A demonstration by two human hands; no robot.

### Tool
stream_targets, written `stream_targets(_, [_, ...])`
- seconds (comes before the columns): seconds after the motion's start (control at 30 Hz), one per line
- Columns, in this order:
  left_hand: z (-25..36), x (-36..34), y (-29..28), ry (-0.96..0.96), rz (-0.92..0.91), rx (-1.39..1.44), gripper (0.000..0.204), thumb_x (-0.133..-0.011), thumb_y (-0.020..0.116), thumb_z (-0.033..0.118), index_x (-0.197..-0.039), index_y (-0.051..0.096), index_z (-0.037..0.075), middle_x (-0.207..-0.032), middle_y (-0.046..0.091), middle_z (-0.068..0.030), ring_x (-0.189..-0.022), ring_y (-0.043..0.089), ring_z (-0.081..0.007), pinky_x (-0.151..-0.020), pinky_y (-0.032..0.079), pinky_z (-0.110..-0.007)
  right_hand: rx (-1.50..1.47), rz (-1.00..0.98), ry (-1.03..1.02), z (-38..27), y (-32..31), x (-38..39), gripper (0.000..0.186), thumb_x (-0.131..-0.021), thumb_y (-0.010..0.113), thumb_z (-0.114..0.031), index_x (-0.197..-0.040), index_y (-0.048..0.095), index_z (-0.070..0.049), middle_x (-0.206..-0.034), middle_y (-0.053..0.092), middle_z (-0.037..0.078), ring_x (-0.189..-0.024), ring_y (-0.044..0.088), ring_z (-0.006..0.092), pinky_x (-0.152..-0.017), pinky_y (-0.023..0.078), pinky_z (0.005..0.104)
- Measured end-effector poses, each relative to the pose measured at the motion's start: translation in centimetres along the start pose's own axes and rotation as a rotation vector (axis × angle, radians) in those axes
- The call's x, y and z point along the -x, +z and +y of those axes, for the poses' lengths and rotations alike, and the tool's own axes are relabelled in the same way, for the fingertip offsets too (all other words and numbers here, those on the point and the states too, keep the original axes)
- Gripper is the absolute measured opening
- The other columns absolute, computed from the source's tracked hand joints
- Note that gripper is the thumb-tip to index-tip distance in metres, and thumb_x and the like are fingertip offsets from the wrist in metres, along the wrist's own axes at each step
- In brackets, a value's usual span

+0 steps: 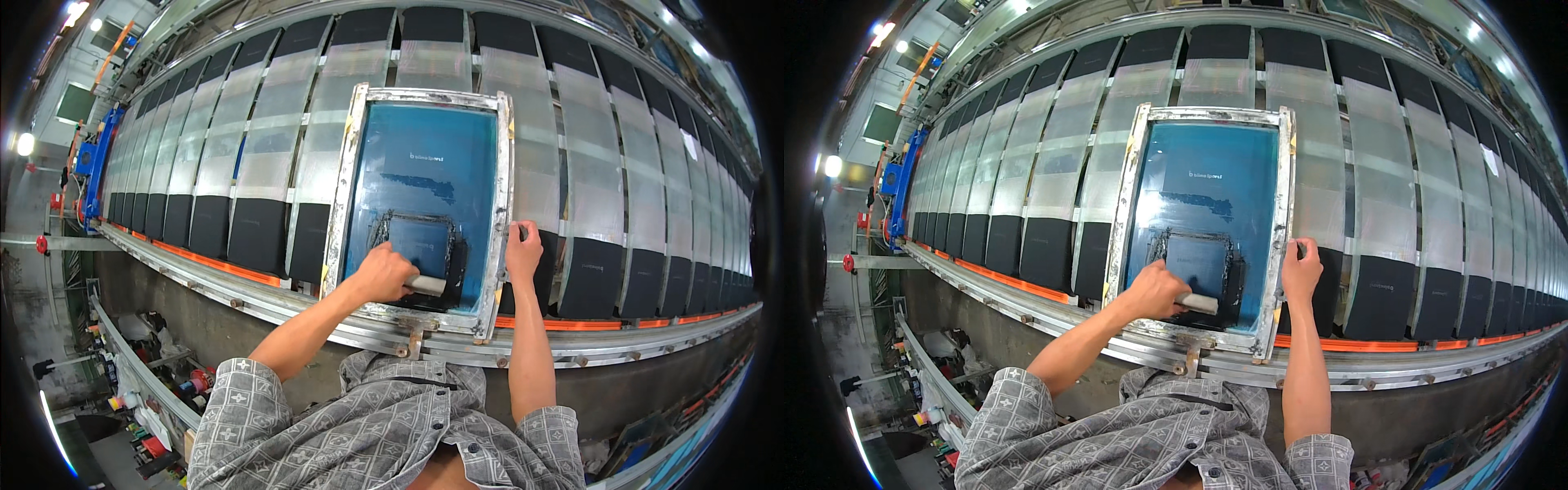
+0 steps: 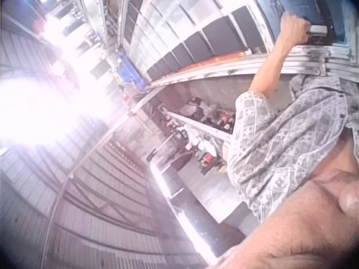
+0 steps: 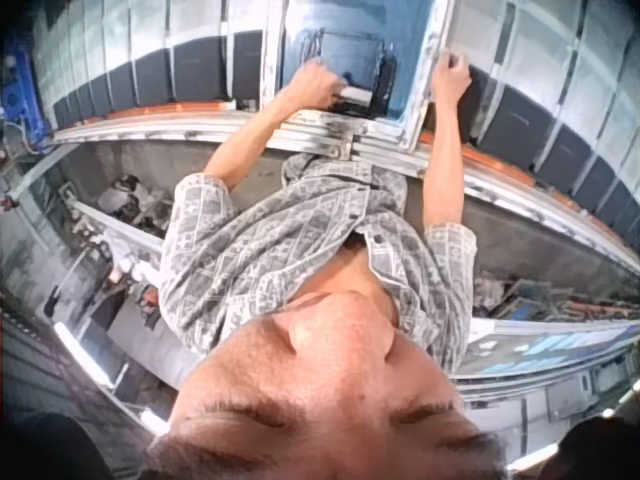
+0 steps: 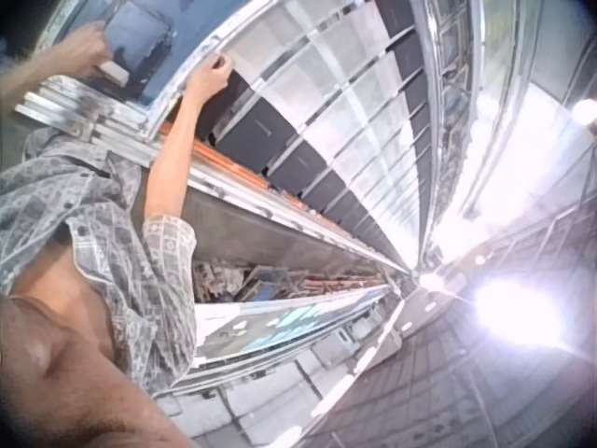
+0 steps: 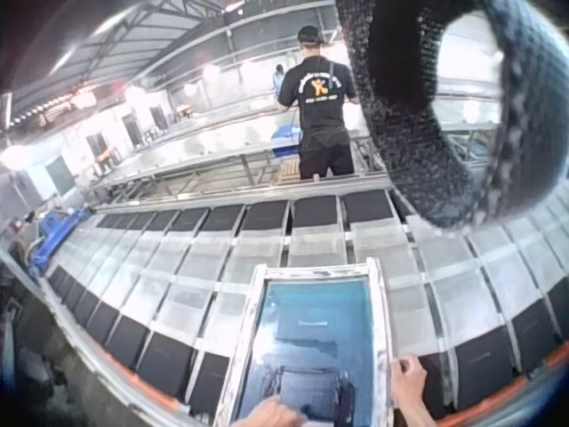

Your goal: The person repeatedly rolls a squeegee across a screen printing frame to spread ink evenly. The person holds the frame with one hand and uses the squeegee with the other, working over a conveyor belt in a factory setting.

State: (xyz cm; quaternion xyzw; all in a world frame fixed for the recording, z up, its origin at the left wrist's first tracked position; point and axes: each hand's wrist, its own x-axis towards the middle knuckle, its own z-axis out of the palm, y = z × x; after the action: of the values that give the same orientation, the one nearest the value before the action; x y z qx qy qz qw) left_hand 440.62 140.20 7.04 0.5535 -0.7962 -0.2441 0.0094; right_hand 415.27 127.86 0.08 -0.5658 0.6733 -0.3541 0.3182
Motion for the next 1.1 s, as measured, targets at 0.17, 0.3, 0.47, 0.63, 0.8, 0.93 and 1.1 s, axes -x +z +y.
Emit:
stream_targets(0.17, [-3.0, -5.5, -4.5, -0.167, 0.020, -0.096, 0.025, -0.068, 0.080, 0.032, -0.083, 0.071, 0.015, -0.079, 0.069, -0.0120, -0.082, 0.066, -0.0342, -0.072, 0.052, -0.045, -0.010, 0.002, -0.009, -0.1, 0.0, -0.2, 0.025, -0.088, 0.061, -0.027, -0.095, 0.061, -0.004, -0.081, 0.066, 0.021, -0.077, 0.065, 0.0373, -0.071, 0.049, 0.0410])
stream_targets(0.3, [-4.6, -6.3, -3.0, -0.153, 0.239, -0.070, 0.025, -0.065, 0.079, 0.020, -0.089, 0.073, 0.015, -0.081, 0.069, -0.0093, -0.079, 0.066, -0.0316, -0.071, 0.052, -0.043, -0.020, -0.008, -0.009, 0.6, 0.3, -0.3, 0.026, -0.088, 0.061, -0.029, -0.095, 0.063, -0.004, -0.082, 0.067, 0.020, -0.079, 0.066, 0.0371, -0.072, 0.049, 0.0412])
stream_targets(0.47, [2.2, 3.1, 5.0, -0.025, 0.596, -0.195, 0.038, -0.069, 0.064, 0.005, -0.106, 0.066, 0.011, -0.104, 0.065, -0.0058, -0.084, 0.060, -0.0223, -0.075, 0.045, -0.037, -0.001, -0.050, 0.087, -3.1, -1.5, -0.3, 0.026, -0.087, 0.063, -0.028, -0.093, 0.064, -0.003, -0.080, 0.066, 0.016, -0.076, 0.065, 0.0267, -0.071, 0.048, 0.0378])
stream_targets(0.63, [3.2, 9.6, 4.5, -0.136, 0.568, -0.197, 0.038, -0.067, 0.066, 0.008, -0.104, 0.066, 0.014, -0.098, 0.064, 0.0016, -0.082, 0.057, -0.0185, -0.075, 0.041, -0.034, -0.131, -0.076, -0.031, -5.3, 0.8, 0.6, 0.023, -0.088, 0.062, -0.026, -0.090, 0.063, -0.002, -0.079, 0.065, 0.014, -0.074, 0.061, 0.0244, -0.073, 0.047, 0.0369])
stream_targets(0.8, [-6.3, 13.2, 1.3, -0.203, 0.412, -0.183, 0.028, -0.062, 0.074, 0.011, -0.089, 0.071, 0.017, -0.086, 0.066, 0.0026, -0.083, 0.060, -0.0189, -0.076, 0.042, -0.034, -0.301, -0.057, -0.107, -5.5, 10.2, 5.7, 0.020, -0.089, 0.060, -0.022, -0.090, 0.061, -0.002, -0.082, 0.063, 0.011, -0.076, 0.059, 0.0202, -0.073, 0.046, 0.0352])
stream_targets(0.93, [-9.7, 16.4, -0.4, -0.241, 0.385, -0.134, 0.024, -0.063, 0.077, 0.016, -0.087, 0.073, 0.017, -0.084, 0.067, 0.0021, -0.080, 0.062, -0.0189, -0.075, 0.043, -0.034, -0.290, -0.078, -0.066, -8.6, 13.4, 8.4, 0.022, -0.089, 0.060, -0.023, -0.092, 0.062, -0.001, -0.081, 0.063, 0.011, -0.073, 0.058, 0.0200, -0.071, 0.046, 0.0350])
stream_targets(1.1, [-10.3, 16.4, 0.7, -0.270, 0.357, -0.089, 0.021, -0.065, 0.079, 0.023, -0.084, 0.073, 0.015, -0.080, 0.069, -0.0022, -0.073, 0.066, -0.0233, -0.071, 0.046, -0.036, -0.156, -0.013, -0.042, -8.8, 14.1, 8.4, 0.025, -0.090, 0.060, -0.027, -0.094, 0.063, -0.002, -0.077, 0.065, 0.015, -0.071, 0.062, 0.0288, -0.070, 0.047, 0.0380])
